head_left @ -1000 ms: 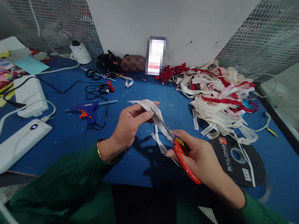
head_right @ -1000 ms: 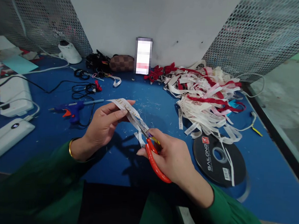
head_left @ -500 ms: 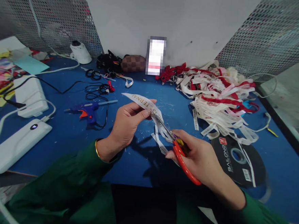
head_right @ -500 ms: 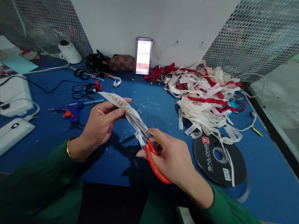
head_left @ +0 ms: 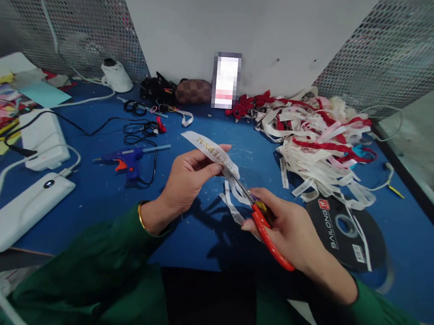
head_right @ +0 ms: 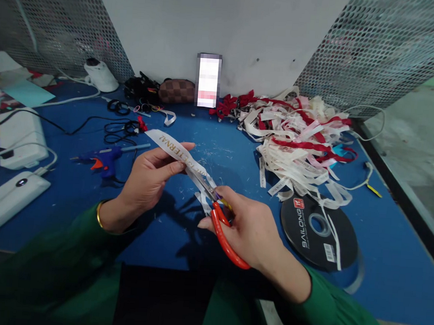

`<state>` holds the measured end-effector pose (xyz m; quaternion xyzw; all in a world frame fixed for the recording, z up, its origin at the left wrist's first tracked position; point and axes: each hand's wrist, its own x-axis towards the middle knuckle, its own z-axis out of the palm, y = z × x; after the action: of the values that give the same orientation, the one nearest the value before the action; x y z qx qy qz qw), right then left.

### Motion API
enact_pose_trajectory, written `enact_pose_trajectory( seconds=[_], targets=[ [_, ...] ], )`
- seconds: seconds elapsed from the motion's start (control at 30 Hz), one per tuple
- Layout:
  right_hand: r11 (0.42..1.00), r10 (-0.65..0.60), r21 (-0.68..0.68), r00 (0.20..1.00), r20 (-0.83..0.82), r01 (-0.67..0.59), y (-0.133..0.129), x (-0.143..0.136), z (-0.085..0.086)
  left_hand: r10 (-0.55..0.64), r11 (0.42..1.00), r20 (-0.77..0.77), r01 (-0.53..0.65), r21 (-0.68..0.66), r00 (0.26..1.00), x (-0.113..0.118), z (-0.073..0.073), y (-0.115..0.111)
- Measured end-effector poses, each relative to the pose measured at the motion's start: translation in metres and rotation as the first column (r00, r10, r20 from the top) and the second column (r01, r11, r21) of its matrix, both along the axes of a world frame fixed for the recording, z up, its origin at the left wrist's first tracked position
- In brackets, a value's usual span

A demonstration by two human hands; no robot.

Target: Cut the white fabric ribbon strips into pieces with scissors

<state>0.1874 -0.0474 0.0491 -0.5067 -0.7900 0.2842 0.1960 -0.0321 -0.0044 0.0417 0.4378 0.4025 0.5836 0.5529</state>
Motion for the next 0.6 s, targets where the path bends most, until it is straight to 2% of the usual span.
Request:
enact_pose_trajectory(
  seconds=[0.2, 0.47, 0.6],
  targets=[
    [0.997, 0.024, -0.069, 0.998, -0.056, -0.028, 0.0, 0.0034, -0.0009, 0.006, 1.0, -0.008, -0.006, 0.004, 1.0, -0.0006, 0.0013, 0.0003],
    [1.0, 0.024, -0.011, 0.999, -0.039, -0.024, 0.0013, 0.0031, -0.0011, -0.017, 1.0, -0.002, 0.017, -0.014, 1.0, -0.003, 0.0015, 0.0007],
    [1.0, 0.02, 0.012, 1.0, -0.021, -0.02, 0.0018, 0.002, -0.0005, 0.017, 1.0, -0.016, -0.017, -0.014, 1.0, -0.004, 0.002, 0.0019]
  ],
)
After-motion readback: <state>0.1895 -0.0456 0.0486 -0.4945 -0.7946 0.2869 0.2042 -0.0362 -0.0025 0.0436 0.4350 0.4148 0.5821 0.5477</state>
